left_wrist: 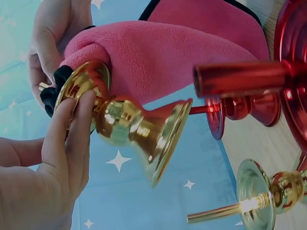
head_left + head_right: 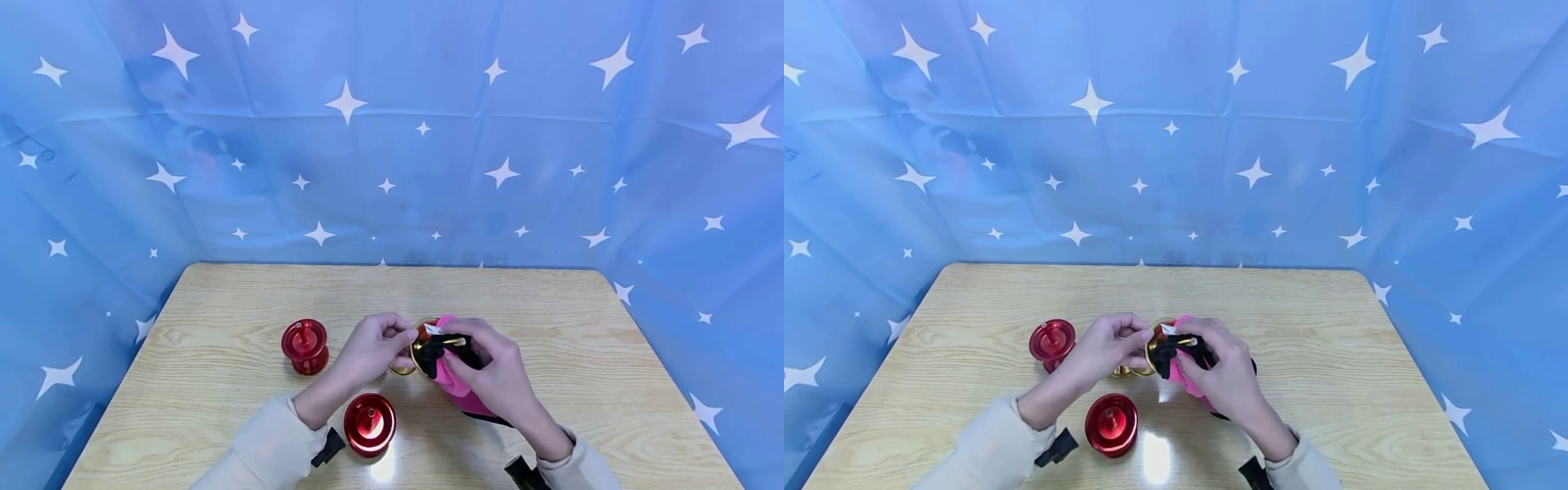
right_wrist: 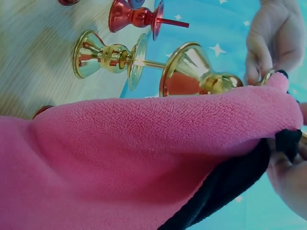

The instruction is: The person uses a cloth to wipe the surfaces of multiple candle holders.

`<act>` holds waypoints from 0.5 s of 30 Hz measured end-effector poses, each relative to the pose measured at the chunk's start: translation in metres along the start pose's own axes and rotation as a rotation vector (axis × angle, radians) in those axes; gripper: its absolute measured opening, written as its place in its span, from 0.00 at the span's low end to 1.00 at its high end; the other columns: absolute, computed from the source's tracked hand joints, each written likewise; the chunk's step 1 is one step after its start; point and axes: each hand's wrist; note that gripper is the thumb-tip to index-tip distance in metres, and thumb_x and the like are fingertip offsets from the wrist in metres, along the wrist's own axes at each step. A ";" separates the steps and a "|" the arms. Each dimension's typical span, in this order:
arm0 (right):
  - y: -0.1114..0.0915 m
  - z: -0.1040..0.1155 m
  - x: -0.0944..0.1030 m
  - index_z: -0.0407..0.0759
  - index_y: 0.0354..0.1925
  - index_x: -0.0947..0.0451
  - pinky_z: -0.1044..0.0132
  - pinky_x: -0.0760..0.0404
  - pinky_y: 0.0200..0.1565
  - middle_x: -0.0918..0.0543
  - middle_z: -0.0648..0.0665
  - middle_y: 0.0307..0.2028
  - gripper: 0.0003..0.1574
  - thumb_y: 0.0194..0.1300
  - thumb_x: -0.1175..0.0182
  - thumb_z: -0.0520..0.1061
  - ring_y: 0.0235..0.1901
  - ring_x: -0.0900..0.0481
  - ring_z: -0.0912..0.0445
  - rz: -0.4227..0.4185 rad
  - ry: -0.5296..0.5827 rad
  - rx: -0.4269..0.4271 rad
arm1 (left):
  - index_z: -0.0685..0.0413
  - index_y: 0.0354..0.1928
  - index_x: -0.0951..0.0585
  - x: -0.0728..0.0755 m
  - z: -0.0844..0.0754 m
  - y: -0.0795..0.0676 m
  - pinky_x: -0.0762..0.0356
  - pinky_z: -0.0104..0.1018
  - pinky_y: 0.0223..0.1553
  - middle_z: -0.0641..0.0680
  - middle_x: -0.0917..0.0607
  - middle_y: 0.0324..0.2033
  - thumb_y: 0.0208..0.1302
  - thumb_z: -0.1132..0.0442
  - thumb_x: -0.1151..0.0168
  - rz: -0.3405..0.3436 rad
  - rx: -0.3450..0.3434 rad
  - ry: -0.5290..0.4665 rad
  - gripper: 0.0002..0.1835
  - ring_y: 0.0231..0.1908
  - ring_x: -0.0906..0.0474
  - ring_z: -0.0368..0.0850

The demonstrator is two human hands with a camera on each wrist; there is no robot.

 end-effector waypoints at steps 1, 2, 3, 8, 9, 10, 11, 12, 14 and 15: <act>0.000 0.000 0.000 0.34 0.40 0.23 0.75 0.23 0.29 0.21 0.39 0.37 0.27 0.38 0.35 0.19 0.32 0.23 0.60 0.005 0.006 -0.004 | 0.69 0.35 0.22 0.000 0.000 0.001 0.19 0.40 0.32 0.56 0.22 0.25 0.63 0.70 0.45 -0.006 -0.002 0.017 0.06 0.21 0.21 0.40; 0.000 0.001 0.001 0.34 0.40 0.23 0.75 0.22 0.31 0.20 0.39 0.37 0.27 0.39 0.35 0.19 0.33 0.22 0.59 0.015 0.016 -0.016 | 0.69 0.33 0.23 0.000 0.000 0.001 0.18 0.40 0.31 0.55 0.22 0.24 0.63 0.70 0.45 -0.011 -0.007 0.033 0.06 0.21 0.21 0.40; 0.001 0.001 0.002 0.34 0.41 0.23 0.74 0.21 0.32 0.20 0.40 0.38 0.27 0.40 0.36 0.19 0.34 0.22 0.60 0.026 0.023 -0.032 | 0.68 0.31 0.23 0.000 0.001 0.001 0.18 0.39 0.30 0.55 0.23 0.22 0.62 0.70 0.44 -0.019 -0.009 0.055 0.06 0.20 0.21 0.41; 0.003 0.005 0.009 0.32 0.41 0.24 0.71 0.20 0.36 0.21 0.39 0.40 0.25 0.42 0.37 0.19 0.38 0.21 0.59 0.080 0.060 -0.080 | 0.65 0.27 0.22 0.000 0.001 0.003 0.19 0.38 0.26 0.53 0.23 0.19 0.60 0.69 0.42 -0.054 -0.023 0.142 0.06 0.20 0.20 0.45; 0.004 0.005 0.010 0.32 0.42 0.24 0.72 0.20 0.37 0.21 0.39 0.40 0.25 0.42 0.38 0.19 0.38 0.21 0.58 0.086 0.066 -0.079 | 0.65 0.27 0.22 0.000 0.002 0.004 0.19 0.38 0.26 0.53 0.23 0.18 0.60 0.70 0.42 -0.060 -0.025 0.155 0.06 0.20 0.20 0.45; 0.005 0.006 0.012 0.31 0.42 0.24 0.71 0.20 0.37 0.21 0.39 0.40 0.25 0.42 0.38 0.18 0.39 0.21 0.58 0.090 0.074 -0.077 | 0.64 0.27 0.22 0.000 0.002 0.005 0.19 0.38 0.25 0.53 0.23 0.18 0.60 0.70 0.42 -0.064 -0.026 0.165 0.06 0.20 0.19 0.46; 0.005 0.006 0.014 0.31 0.42 0.24 0.72 0.20 0.37 0.21 0.38 0.40 0.25 0.43 0.38 0.18 0.40 0.22 0.58 0.093 0.081 -0.074 | 0.64 0.26 0.22 0.001 0.003 0.006 0.20 0.36 0.24 0.53 0.23 0.17 0.60 0.69 0.42 -0.063 -0.025 0.176 0.06 0.20 0.19 0.47; 0.006 0.007 0.016 0.31 0.42 0.24 0.72 0.20 0.37 0.21 0.38 0.40 0.25 0.43 0.38 0.18 0.40 0.22 0.58 0.096 0.093 -0.069 | 0.64 0.27 0.22 0.001 0.003 0.007 0.20 0.37 0.24 0.53 0.23 0.17 0.60 0.69 0.42 -0.062 -0.022 0.180 0.06 0.20 0.19 0.48; 0.009 0.008 0.021 0.29 0.42 0.24 0.72 0.21 0.39 0.21 0.37 0.41 0.25 0.43 0.39 0.17 0.42 0.22 0.57 0.099 0.134 -0.051 | 0.64 0.28 0.22 0.004 0.004 0.009 0.20 0.36 0.24 0.53 0.23 0.18 0.61 0.69 0.42 -0.055 -0.012 0.173 0.06 0.21 0.19 0.49; 0.010 0.008 0.024 0.29 0.42 0.24 0.72 0.21 0.39 0.22 0.36 0.41 0.25 0.42 0.40 0.16 0.43 0.22 0.56 0.096 0.156 -0.035 | 0.64 0.29 0.22 0.005 0.005 0.010 0.20 0.36 0.24 0.53 0.23 0.18 0.62 0.69 0.43 -0.053 -0.008 0.170 0.06 0.21 0.19 0.48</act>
Point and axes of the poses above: each hand's wrist, its own y-axis towards the middle knuckle, its own x-axis out of the back of the hand, z = x × y
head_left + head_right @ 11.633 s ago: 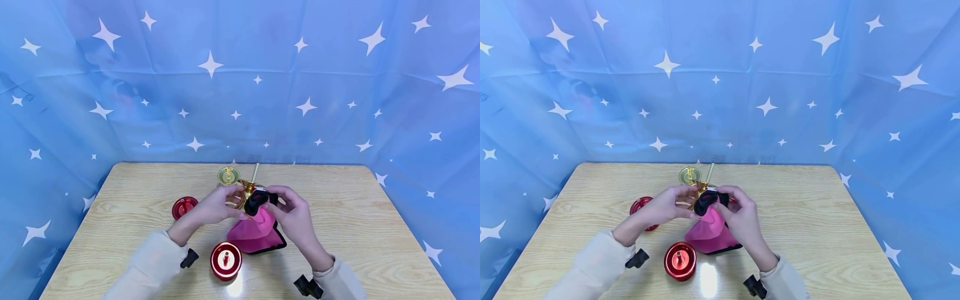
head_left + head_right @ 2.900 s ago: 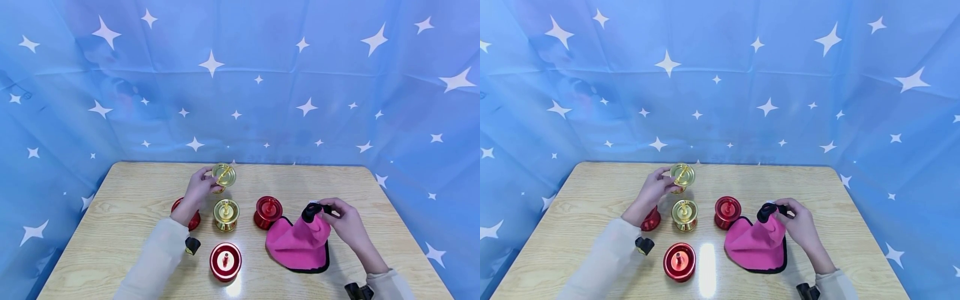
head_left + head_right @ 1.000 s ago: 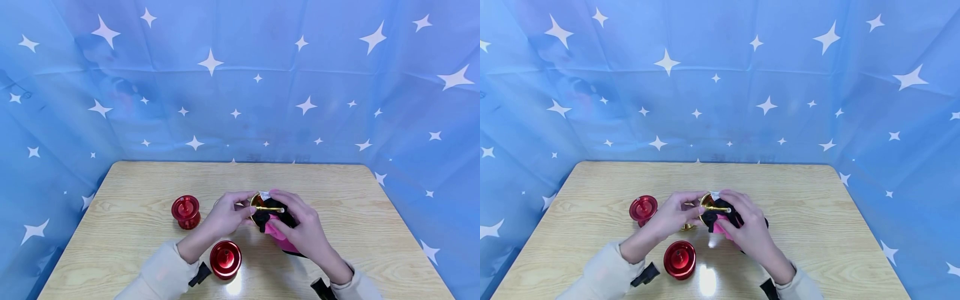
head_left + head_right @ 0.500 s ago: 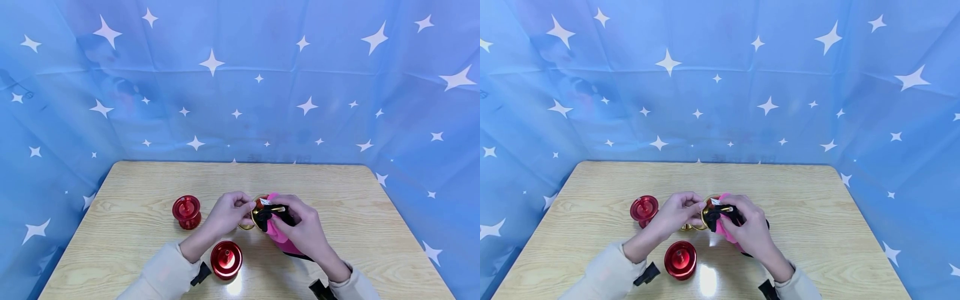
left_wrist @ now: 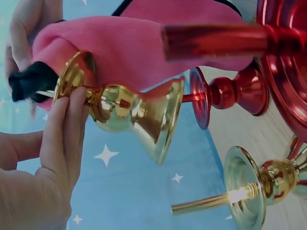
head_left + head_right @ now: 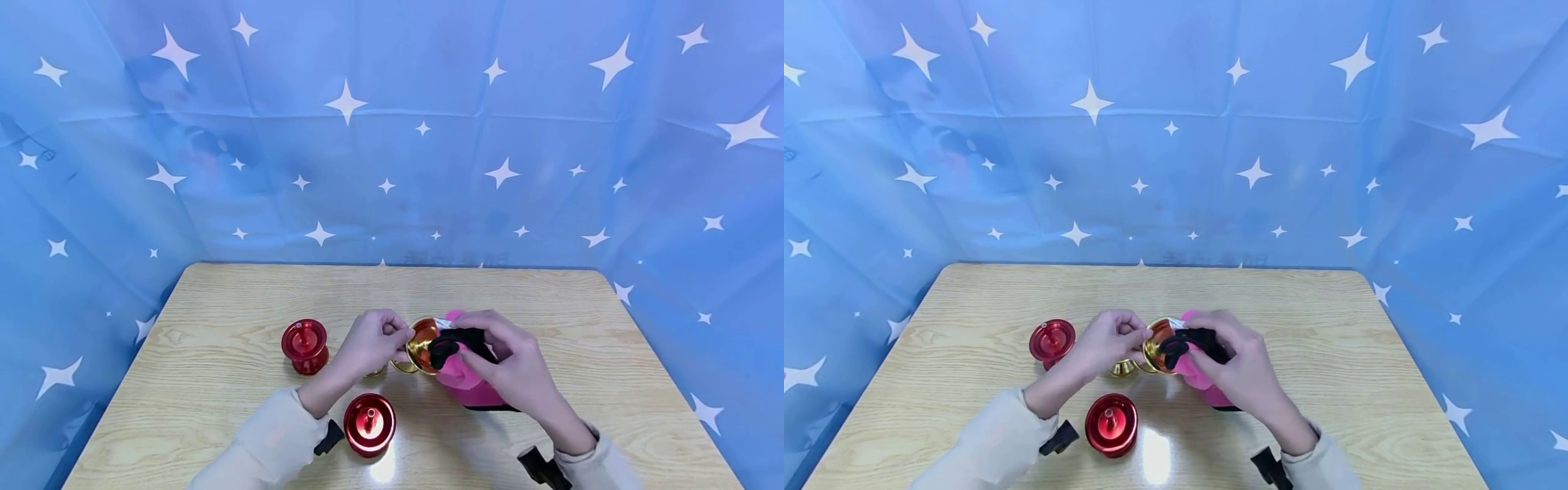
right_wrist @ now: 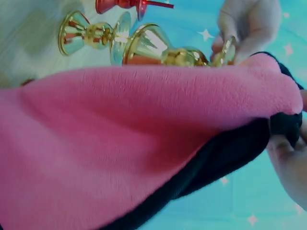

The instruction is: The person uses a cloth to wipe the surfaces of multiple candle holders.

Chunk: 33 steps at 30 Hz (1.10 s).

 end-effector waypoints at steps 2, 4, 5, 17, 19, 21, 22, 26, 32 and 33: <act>0.002 0.001 0.006 0.27 0.42 0.25 0.73 0.22 0.40 0.22 0.35 0.41 0.26 0.42 0.42 0.14 0.43 0.23 0.55 -0.006 0.029 0.039 | 0.65 0.31 0.22 0.003 0.002 0.002 0.20 0.36 0.26 0.53 0.23 0.20 0.63 0.68 0.44 0.005 0.006 -0.019 0.06 0.21 0.20 0.47; 0.003 0.002 0.012 0.25 0.43 0.25 0.74 0.23 0.38 0.22 0.34 0.41 0.27 0.41 0.43 0.13 0.42 0.23 0.56 -0.019 0.043 0.063 | 0.66 0.33 0.23 0.006 0.003 0.003 0.19 0.39 0.28 0.54 0.24 0.21 0.64 0.68 0.46 0.007 0.001 -0.051 0.06 0.21 0.21 0.44; 0.003 0.003 0.015 0.25 0.43 0.26 0.75 0.24 0.36 0.22 0.34 0.42 0.28 0.41 0.43 0.13 0.40 0.23 0.57 -0.027 0.046 0.069 | 0.67 0.34 0.23 0.007 0.004 0.004 0.19 0.40 0.29 0.55 0.24 0.22 0.64 0.69 0.46 0.008 -0.007 -0.062 0.06 0.20 0.22 0.43; 0.002 -0.009 0.000 0.34 0.49 0.26 0.72 0.28 0.52 0.22 0.37 0.47 0.30 0.43 0.33 0.28 0.49 0.25 0.52 0.073 -0.262 0.182 | 0.68 0.36 0.22 0.014 -0.005 0.004 0.19 0.37 0.25 0.55 0.22 0.23 0.65 0.70 0.48 0.089 -0.119 0.015 0.07 0.20 0.24 0.41; 0.002 -0.009 -0.005 0.36 0.49 0.25 0.74 0.30 0.53 0.22 0.39 0.47 0.32 0.41 0.32 0.28 0.48 0.25 0.50 0.090 -0.343 0.202 | 0.67 0.35 0.22 0.013 -0.006 0.003 0.20 0.36 0.24 0.54 0.22 0.23 0.65 0.70 0.48 0.097 -0.138 0.055 0.07 0.20 0.24 0.41; 0.002 -0.011 -0.010 0.36 0.49 0.25 0.75 0.31 0.53 0.22 0.40 0.46 0.35 0.36 0.31 0.26 0.46 0.25 0.49 0.098 -0.386 0.231 | 0.67 0.34 0.21 0.013 -0.007 0.002 0.20 0.35 0.23 0.54 0.21 0.22 0.65 0.70 0.47 0.103 -0.157 0.077 0.07 0.19 0.24 0.41; 0.002 -0.012 -0.012 0.35 0.48 0.25 0.75 0.31 0.53 0.22 0.40 0.45 0.36 0.34 0.31 0.25 0.45 0.25 0.49 0.099 -0.394 0.248 | 0.67 0.34 0.21 0.013 -0.007 0.002 0.20 0.33 0.23 0.54 0.21 0.22 0.64 0.70 0.47 0.106 -0.167 0.086 0.07 0.19 0.25 0.40; 0.001 -0.014 -0.018 0.35 0.46 0.25 0.75 0.30 0.51 0.21 0.40 0.44 0.37 0.31 0.32 0.22 0.43 0.25 0.49 0.095 -0.402 0.272 | 0.67 0.33 0.21 0.011 -0.005 0.003 0.21 0.29 0.22 0.54 0.20 0.22 0.64 0.70 0.46 0.114 -0.192 0.099 0.07 0.19 0.25 0.39; 0.000 -0.017 -0.023 0.37 0.43 0.24 0.75 0.27 0.48 0.21 0.42 0.40 0.34 0.32 0.33 0.22 0.41 0.24 0.51 0.075 -0.385 0.274 | 0.66 0.31 0.20 0.008 -0.006 0.003 0.21 0.34 0.20 0.52 0.21 0.19 0.63 0.70 0.45 0.093 -0.195 0.137 0.07 0.16 0.25 0.40; 0.000 -0.017 -0.023 0.37 0.43 0.23 0.75 0.27 0.48 0.20 0.42 0.40 0.33 0.32 0.34 0.22 0.41 0.24 0.51 0.070 -0.379 0.269 | 0.66 0.31 0.20 0.008 -0.006 0.003 0.21 0.34 0.19 0.52 0.21 0.19 0.63 0.70 0.45 0.085 -0.188 0.147 0.07 0.16 0.24 0.41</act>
Point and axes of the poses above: each hand's wrist, its own y-axis towards the middle knuckle, its own x-axis out of the back of the hand, z = x × y
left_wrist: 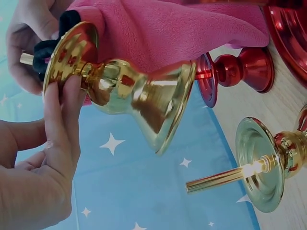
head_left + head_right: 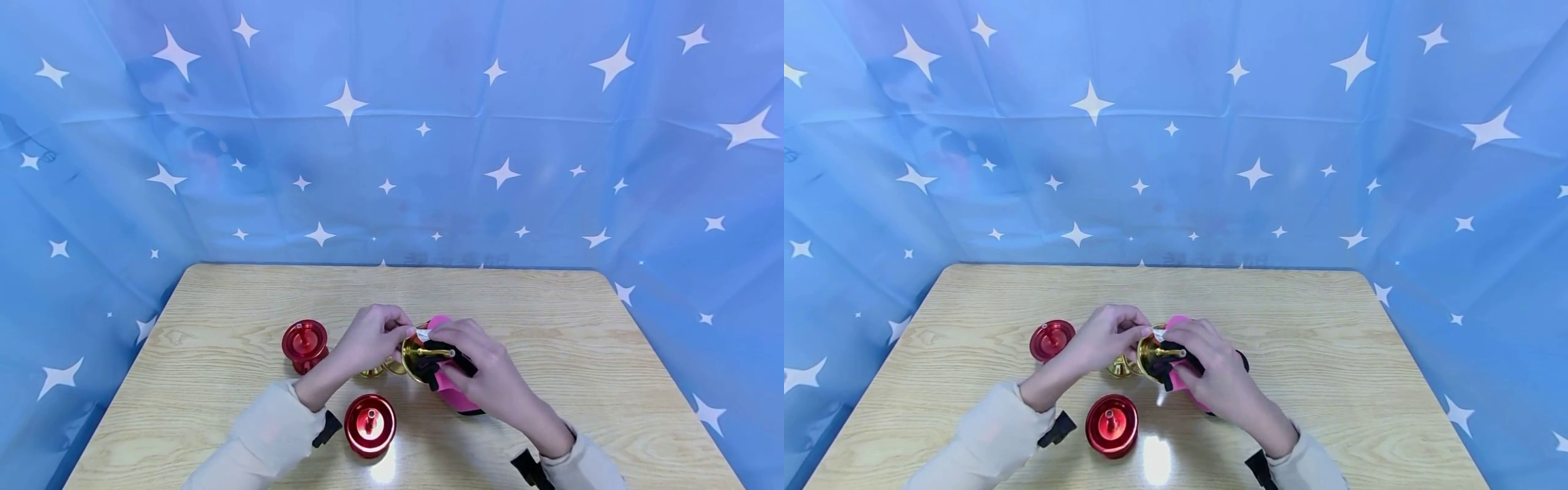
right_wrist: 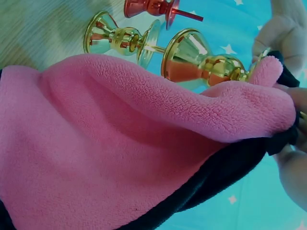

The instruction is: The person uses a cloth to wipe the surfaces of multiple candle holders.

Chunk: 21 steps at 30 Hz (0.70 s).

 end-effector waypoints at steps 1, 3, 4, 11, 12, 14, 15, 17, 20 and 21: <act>0.000 0.000 0.000 0.37 0.42 0.23 0.74 0.27 0.48 0.20 0.42 0.40 0.33 0.32 0.34 0.23 0.41 0.24 0.51 -0.004 0.007 -0.006 | 0.65 0.30 0.20 0.000 0.000 0.000 0.21 0.35 0.19 0.51 0.21 0.18 0.63 0.70 0.44 -0.007 0.012 0.010 0.07 0.15 0.24 0.42; 0.000 0.001 0.001 0.38 0.42 0.23 0.75 0.26 0.47 0.20 0.43 0.39 0.30 0.34 0.34 0.23 0.41 0.23 0.52 0.000 0.030 -0.039 | 0.64 0.29 0.19 -0.001 0.000 0.000 0.22 0.34 0.17 0.50 0.20 0.17 0.62 0.69 0.43 -0.023 0.024 0.032 0.07 0.15 0.24 0.44; 0.000 0.001 0.002 0.38 0.42 0.23 0.75 0.26 0.47 0.20 0.43 0.39 0.29 0.36 0.34 0.24 0.41 0.23 0.52 0.005 0.042 -0.058 | 0.64 0.28 0.19 -0.001 -0.001 0.000 0.23 0.32 0.16 0.50 0.20 0.17 0.62 0.69 0.43 -0.031 0.031 0.042 0.07 0.14 0.23 0.44; 0.004 0.004 0.016 0.38 0.42 0.22 0.73 0.23 0.44 0.20 0.43 0.41 0.24 0.44 0.36 0.25 0.43 0.23 0.55 0.021 0.166 -0.196 | 0.64 0.26 0.20 -0.001 0.000 0.002 0.26 0.28 0.14 0.50 0.20 0.16 0.59 0.71 0.41 -0.073 0.042 0.097 0.06 0.12 0.24 0.43; 0.005 0.004 0.019 0.37 0.42 0.22 0.72 0.23 0.43 0.20 0.43 0.41 0.24 0.44 0.36 0.24 0.44 0.23 0.55 0.011 0.190 -0.210 | 0.64 0.26 0.20 -0.001 0.001 0.003 0.27 0.28 0.14 0.50 0.20 0.17 0.60 0.71 0.42 -0.073 0.051 0.093 0.06 0.13 0.24 0.44; 0.005 0.003 0.024 0.34 0.42 0.22 0.72 0.22 0.42 0.20 0.41 0.41 0.25 0.43 0.37 0.21 0.45 0.23 0.56 -0.009 0.230 -0.230 | 0.64 0.28 0.20 0.000 0.003 0.004 0.27 0.28 0.15 0.50 0.20 0.17 0.60 0.71 0.42 -0.072 0.068 0.074 0.06 0.14 0.23 0.46; 0.005 0.003 0.026 0.34 0.42 0.23 0.73 0.22 0.41 0.20 0.40 0.42 0.26 0.42 0.37 0.20 0.45 0.24 0.57 -0.019 0.238 -0.240 | 0.64 0.29 0.20 0.001 0.005 0.005 0.27 0.29 0.15 0.51 0.20 0.18 0.61 0.70 0.43 -0.072 0.082 0.052 0.05 0.15 0.22 0.46; 0.003 0.000 0.029 0.30 0.43 0.23 0.72 0.22 0.42 0.21 0.38 0.42 0.27 0.41 0.39 0.17 0.46 0.24 0.57 -0.041 0.267 -0.236 | 0.66 0.31 0.20 0.004 0.007 0.007 0.25 0.30 0.17 0.52 0.21 0.19 0.62 0.70 0.44 -0.069 0.112 -0.014 0.06 0.18 0.21 0.50; 0.001 -0.004 0.033 0.27 0.43 0.24 0.72 0.23 0.44 0.22 0.35 0.42 0.28 0.40 0.41 0.14 0.47 0.24 0.57 -0.074 0.286 -0.246 | 0.67 0.34 0.21 0.007 0.009 0.009 0.27 0.28 0.18 0.54 0.22 0.21 0.64 0.70 0.46 -0.074 0.148 -0.096 0.06 0.19 0.21 0.49; 0.000 -0.005 0.033 0.27 0.43 0.24 0.73 0.23 0.44 0.22 0.35 0.42 0.28 0.40 0.41 0.14 0.46 0.24 0.58 -0.087 0.280 -0.257 | 0.67 0.35 0.21 0.008 0.010 0.009 0.28 0.27 0.17 0.55 0.22 0.21 0.64 0.70 0.46 -0.078 0.161 -0.120 0.06 0.19 0.21 0.49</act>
Point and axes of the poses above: each hand's wrist, its own y-axis towards the middle knuckle, its own x-axis out of the back of the hand, z = x × y
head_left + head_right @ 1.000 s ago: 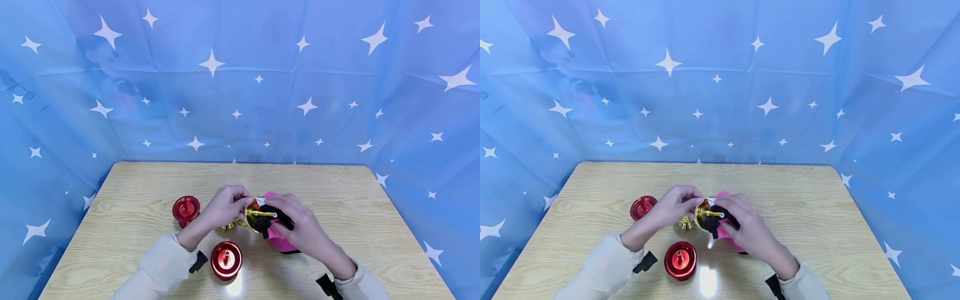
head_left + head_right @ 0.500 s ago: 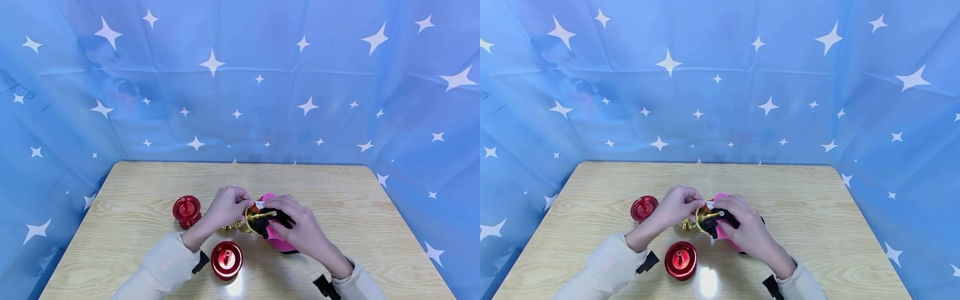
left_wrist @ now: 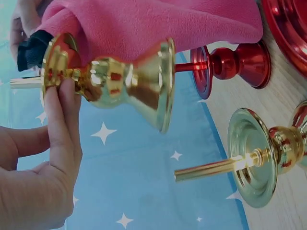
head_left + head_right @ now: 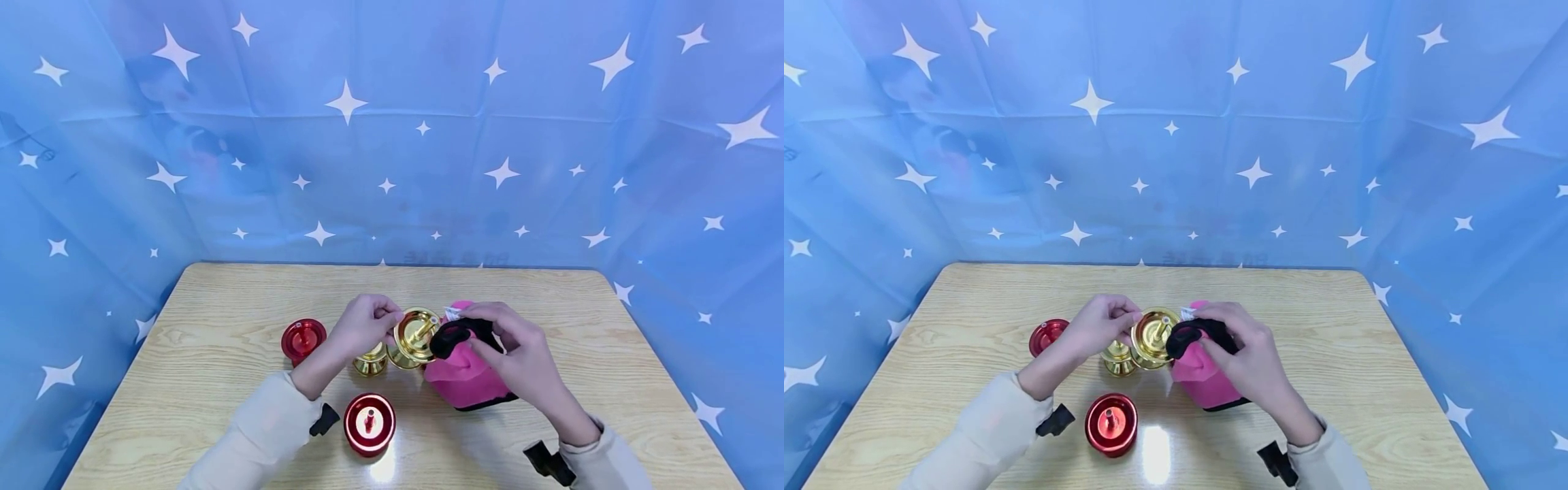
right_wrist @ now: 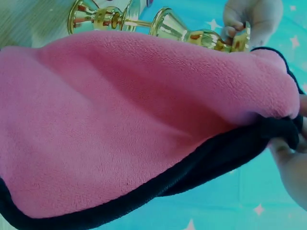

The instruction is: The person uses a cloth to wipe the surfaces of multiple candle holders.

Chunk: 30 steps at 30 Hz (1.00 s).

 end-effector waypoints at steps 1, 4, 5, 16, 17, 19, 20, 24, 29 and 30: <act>0.000 -0.001 0.001 0.26 0.42 0.25 0.72 0.23 0.44 0.22 0.34 0.41 0.28 0.40 0.42 0.13 0.45 0.23 0.58 -0.017 0.003 -0.007 | 0.67 0.36 0.21 0.001 0.000 0.000 0.30 0.26 0.16 0.55 0.23 0.21 0.64 0.70 0.47 -0.003 0.010 -0.017 0.06 0.20 0.21 0.49; -0.001 -0.003 0.001 0.27 0.42 0.24 0.75 0.23 0.42 0.22 0.34 0.42 0.28 0.40 0.40 0.14 0.42 0.22 0.60 -0.089 -0.037 -0.035 | 0.68 0.37 0.22 0.002 0.002 0.001 0.35 0.24 0.14 0.56 0.24 0.21 0.64 0.71 0.48 -0.013 0.033 -0.052 0.06 0.21 0.20 0.50; -0.001 -0.004 -0.001 0.27 0.43 0.24 0.75 0.24 0.41 0.22 0.33 0.42 0.28 0.40 0.40 0.15 0.42 0.22 0.60 -0.111 -0.047 -0.038 | 0.69 0.37 0.23 0.002 0.002 0.001 0.33 0.24 0.15 0.56 0.24 0.22 0.64 0.71 0.48 -0.010 0.036 -0.069 0.06 0.21 0.20 0.50; -0.013 -0.007 -0.031 0.29 0.45 0.25 0.75 0.22 0.37 0.23 0.33 0.45 0.33 0.36 0.39 0.14 0.43 0.23 0.59 -0.142 -0.017 -0.025 | 0.73 0.38 0.24 -0.002 0.003 -0.001 0.19 0.41 0.31 0.56 0.23 0.24 0.64 0.74 0.49 0.028 0.021 -0.174 0.06 0.19 0.23 0.41; -0.014 -0.007 -0.032 0.29 0.45 0.25 0.75 0.22 0.36 0.23 0.33 0.45 0.33 0.36 0.38 0.14 0.42 0.23 0.59 -0.141 -0.033 -0.022 | 0.73 0.39 0.24 -0.002 0.003 -0.002 0.19 0.41 0.31 0.56 0.23 0.24 0.64 0.74 0.49 0.025 0.020 -0.176 0.06 0.19 0.23 0.41; -0.016 -0.007 -0.035 0.31 0.45 0.25 0.75 0.22 0.36 0.22 0.35 0.44 0.34 0.35 0.37 0.15 0.41 0.23 0.58 -0.133 -0.077 -0.011 | 0.73 0.39 0.24 -0.002 0.003 -0.003 0.19 0.43 0.31 0.56 0.23 0.24 0.64 0.74 0.49 0.021 0.021 -0.179 0.07 0.18 0.24 0.41; -0.017 -0.006 -0.035 0.32 0.45 0.25 0.75 0.22 0.36 0.22 0.36 0.43 0.34 0.35 0.37 0.15 0.40 0.23 0.58 -0.126 -0.097 -0.009 | 0.73 0.39 0.24 -0.002 0.004 -0.003 0.19 0.44 0.31 0.56 0.23 0.24 0.64 0.74 0.49 0.021 0.018 -0.179 0.07 0.18 0.24 0.41; -0.018 -0.005 -0.035 0.36 0.44 0.24 0.74 0.21 0.33 0.21 0.39 0.43 0.34 0.36 0.37 0.16 0.37 0.22 0.57 -0.098 -0.147 -0.029 | 0.73 0.39 0.23 -0.001 0.004 -0.005 0.19 0.44 0.29 0.56 0.23 0.24 0.64 0.74 0.48 0.039 0.001 -0.169 0.07 0.17 0.24 0.40; -0.012 -0.003 -0.031 0.39 0.44 0.23 0.72 0.25 0.22 0.20 0.42 0.42 0.34 0.37 0.39 0.16 0.28 0.25 0.59 -0.084 -0.172 -0.057 | 0.74 0.38 0.22 0.000 0.002 -0.007 0.19 0.41 0.27 0.57 0.21 0.24 0.63 0.75 0.48 0.124 -0.043 -0.116 0.07 0.16 0.25 0.38; -0.011 -0.003 -0.030 0.39 0.43 0.23 0.72 0.25 0.22 0.20 0.42 0.42 0.34 0.37 0.39 0.16 0.28 0.25 0.59 -0.080 -0.183 -0.054 | 0.74 0.38 0.22 -0.001 0.002 -0.007 0.19 0.40 0.26 0.56 0.21 0.24 0.63 0.75 0.47 0.145 -0.049 -0.102 0.07 0.16 0.25 0.38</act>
Point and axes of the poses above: each hand's wrist, its own y-axis towards the middle knuckle, its own x-axis out of the back of the hand, z = x × y
